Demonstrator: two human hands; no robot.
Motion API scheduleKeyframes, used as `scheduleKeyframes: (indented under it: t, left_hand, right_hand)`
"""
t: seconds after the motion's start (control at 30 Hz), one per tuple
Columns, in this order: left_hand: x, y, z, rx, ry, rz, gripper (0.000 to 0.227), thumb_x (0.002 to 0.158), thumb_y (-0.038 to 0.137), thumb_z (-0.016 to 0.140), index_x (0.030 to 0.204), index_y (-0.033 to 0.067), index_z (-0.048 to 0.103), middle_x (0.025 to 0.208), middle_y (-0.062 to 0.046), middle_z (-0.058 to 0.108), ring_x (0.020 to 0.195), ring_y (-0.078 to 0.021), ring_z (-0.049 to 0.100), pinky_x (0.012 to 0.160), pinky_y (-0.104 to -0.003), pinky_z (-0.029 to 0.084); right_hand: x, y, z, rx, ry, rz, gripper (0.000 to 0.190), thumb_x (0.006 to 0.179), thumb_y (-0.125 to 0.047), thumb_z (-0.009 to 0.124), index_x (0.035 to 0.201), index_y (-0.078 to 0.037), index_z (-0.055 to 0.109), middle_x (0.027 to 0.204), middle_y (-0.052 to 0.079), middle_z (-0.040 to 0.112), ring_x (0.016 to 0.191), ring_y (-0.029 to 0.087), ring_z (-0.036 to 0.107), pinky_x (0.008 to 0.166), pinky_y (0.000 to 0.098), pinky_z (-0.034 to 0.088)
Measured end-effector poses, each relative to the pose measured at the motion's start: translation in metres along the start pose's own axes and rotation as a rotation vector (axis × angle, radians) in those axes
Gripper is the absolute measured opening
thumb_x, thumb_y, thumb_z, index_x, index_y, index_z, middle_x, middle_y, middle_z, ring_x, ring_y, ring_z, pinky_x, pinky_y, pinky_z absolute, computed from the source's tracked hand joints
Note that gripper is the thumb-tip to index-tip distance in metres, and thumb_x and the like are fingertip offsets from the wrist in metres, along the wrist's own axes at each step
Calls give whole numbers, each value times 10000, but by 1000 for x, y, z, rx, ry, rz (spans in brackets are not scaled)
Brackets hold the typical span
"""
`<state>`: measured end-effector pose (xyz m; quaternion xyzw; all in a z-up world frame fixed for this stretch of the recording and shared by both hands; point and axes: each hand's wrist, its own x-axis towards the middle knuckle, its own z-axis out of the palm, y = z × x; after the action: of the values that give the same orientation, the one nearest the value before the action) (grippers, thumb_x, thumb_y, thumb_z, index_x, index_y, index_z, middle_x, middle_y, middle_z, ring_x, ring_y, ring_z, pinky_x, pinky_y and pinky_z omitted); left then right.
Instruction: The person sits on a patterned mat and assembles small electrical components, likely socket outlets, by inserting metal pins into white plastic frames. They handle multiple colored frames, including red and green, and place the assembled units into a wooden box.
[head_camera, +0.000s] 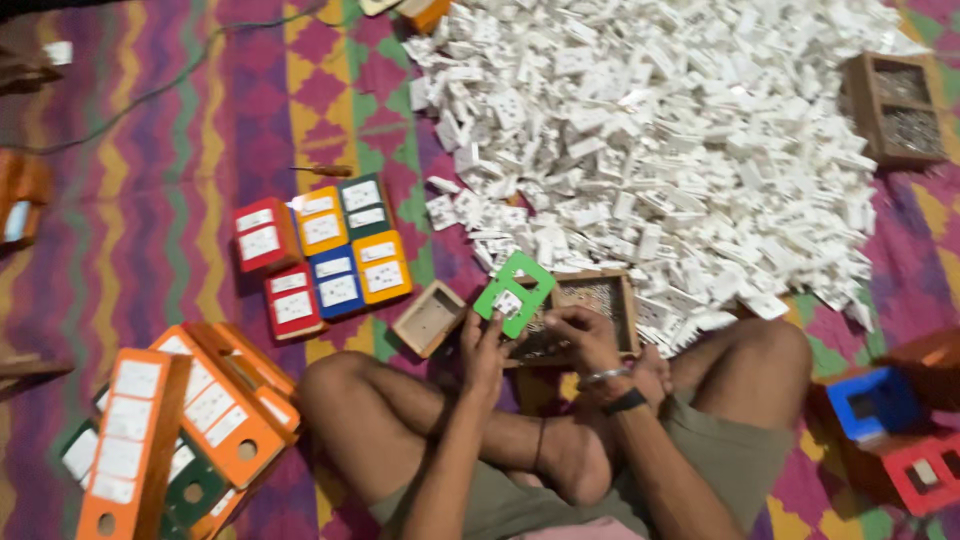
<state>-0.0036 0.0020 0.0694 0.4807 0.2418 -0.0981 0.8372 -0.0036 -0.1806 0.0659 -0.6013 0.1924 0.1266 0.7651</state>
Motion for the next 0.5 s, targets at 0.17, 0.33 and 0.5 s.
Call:
scheduleKeyframes:
  t: [0.17, 0.33, 0.5]
  left_hand:
    - [-9, 0, 16, 59, -31, 103, 352, 1000, 215, 597, 1336, 118, 557, 1160, -23, 673, 949, -121, 672, 730, -305, 623]
    - [-10, -17, 9, 50, -55, 162, 326, 1018, 235, 608, 1298, 73, 567, 1149, -51, 671, 959, -129, 664, 754, -305, 610]
    - [-14, -21, 9, 80, -56, 219, 327, 1030, 268, 590, 1290, 71, 560, 1129, -54, 671, 950, -123, 663, 759, -300, 621]
  right_hand:
    - [1, 3, 19, 108, 12, 44, 174, 889, -147, 756, 999, -13, 760, 809, 48, 760, 588, 106, 633, 543, 246, 522]
    - [4, 10, 18, 13, -44, 34, 169, 932, -156, 732, 973, 6, 760, 753, 69, 749, 610, 111, 686, 536, 236, 521]
    - [1, 12, 16, 73, -80, 66, 157, 930, -149, 735, 965, 4, 745, 776, 49, 750, 640, 108, 701, 558, 237, 531]
